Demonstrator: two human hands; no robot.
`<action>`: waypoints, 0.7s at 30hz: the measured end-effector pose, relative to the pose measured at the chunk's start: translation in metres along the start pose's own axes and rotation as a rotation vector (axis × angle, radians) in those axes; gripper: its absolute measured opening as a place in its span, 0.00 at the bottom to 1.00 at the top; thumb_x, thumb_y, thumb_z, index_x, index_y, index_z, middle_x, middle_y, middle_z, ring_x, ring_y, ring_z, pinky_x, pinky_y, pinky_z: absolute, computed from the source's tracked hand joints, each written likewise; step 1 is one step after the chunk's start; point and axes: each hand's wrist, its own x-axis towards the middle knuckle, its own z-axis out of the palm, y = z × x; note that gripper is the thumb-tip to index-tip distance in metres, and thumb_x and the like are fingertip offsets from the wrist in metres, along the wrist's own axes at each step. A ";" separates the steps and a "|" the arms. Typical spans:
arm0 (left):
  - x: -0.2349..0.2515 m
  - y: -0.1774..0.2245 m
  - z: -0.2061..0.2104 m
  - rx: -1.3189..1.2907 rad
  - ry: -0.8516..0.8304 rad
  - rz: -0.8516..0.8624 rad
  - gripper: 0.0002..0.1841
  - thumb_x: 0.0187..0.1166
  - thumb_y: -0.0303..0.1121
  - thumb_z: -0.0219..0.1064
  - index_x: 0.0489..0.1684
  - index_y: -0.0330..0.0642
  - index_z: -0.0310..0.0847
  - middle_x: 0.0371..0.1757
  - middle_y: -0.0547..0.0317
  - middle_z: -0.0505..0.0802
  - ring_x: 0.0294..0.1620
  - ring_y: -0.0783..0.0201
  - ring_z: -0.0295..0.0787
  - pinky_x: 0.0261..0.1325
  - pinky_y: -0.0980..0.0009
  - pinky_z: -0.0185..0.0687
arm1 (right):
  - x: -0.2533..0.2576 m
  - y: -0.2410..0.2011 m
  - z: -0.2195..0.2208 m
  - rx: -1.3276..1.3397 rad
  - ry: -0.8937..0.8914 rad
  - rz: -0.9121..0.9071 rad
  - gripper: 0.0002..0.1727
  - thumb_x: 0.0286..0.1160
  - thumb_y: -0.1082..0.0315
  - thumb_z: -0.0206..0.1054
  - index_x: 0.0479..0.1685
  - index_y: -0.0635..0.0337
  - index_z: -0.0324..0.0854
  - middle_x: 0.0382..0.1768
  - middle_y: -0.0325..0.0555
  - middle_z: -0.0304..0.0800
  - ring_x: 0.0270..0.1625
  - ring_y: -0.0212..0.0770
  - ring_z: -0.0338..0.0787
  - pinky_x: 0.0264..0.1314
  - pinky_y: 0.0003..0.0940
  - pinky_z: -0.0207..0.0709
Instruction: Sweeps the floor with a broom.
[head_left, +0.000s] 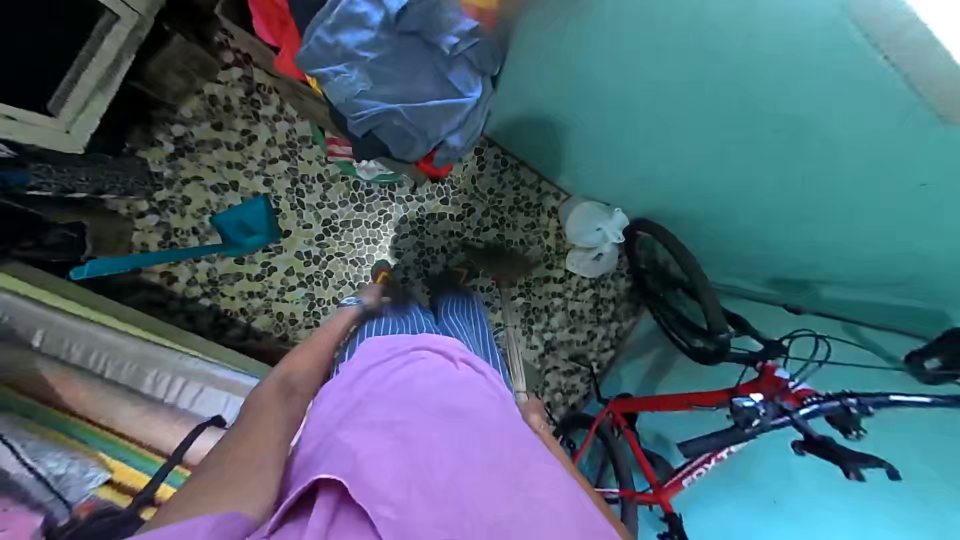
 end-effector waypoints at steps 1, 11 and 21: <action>-0.004 -0.044 0.000 -0.083 0.057 -0.080 0.29 0.88 0.45 0.62 0.78 0.30 0.72 0.73 0.26 0.82 0.77 0.31 0.77 0.79 0.34 0.67 | -0.004 -0.004 0.006 0.038 -0.008 0.015 0.22 0.84 0.63 0.66 0.68 0.71 0.78 0.55 0.66 0.87 0.52 0.54 0.90 0.58 0.52 0.82; -0.095 -0.252 0.024 -0.539 0.390 -0.490 0.22 0.94 0.38 0.51 0.75 0.30 0.76 0.76 0.28 0.80 0.79 0.34 0.75 0.79 0.37 0.67 | -0.044 0.003 0.036 -0.046 -0.116 -0.103 0.24 0.85 0.67 0.63 0.74 0.72 0.72 0.62 0.70 0.84 0.62 0.59 0.86 0.68 0.56 0.76; -0.081 -0.109 0.067 -0.702 0.404 -0.133 0.22 0.94 0.32 0.52 0.79 0.28 0.71 0.75 0.32 0.82 0.77 0.44 0.80 0.82 0.52 0.69 | 0.020 -0.075 -0.033 -0.448 -0.123 -0.264 0.30 0.77 0.56 0.70 0.73 0.66 0.76 0.58 0.67 0.87 0.55 0.61 0.91 0.60 0.61 0.82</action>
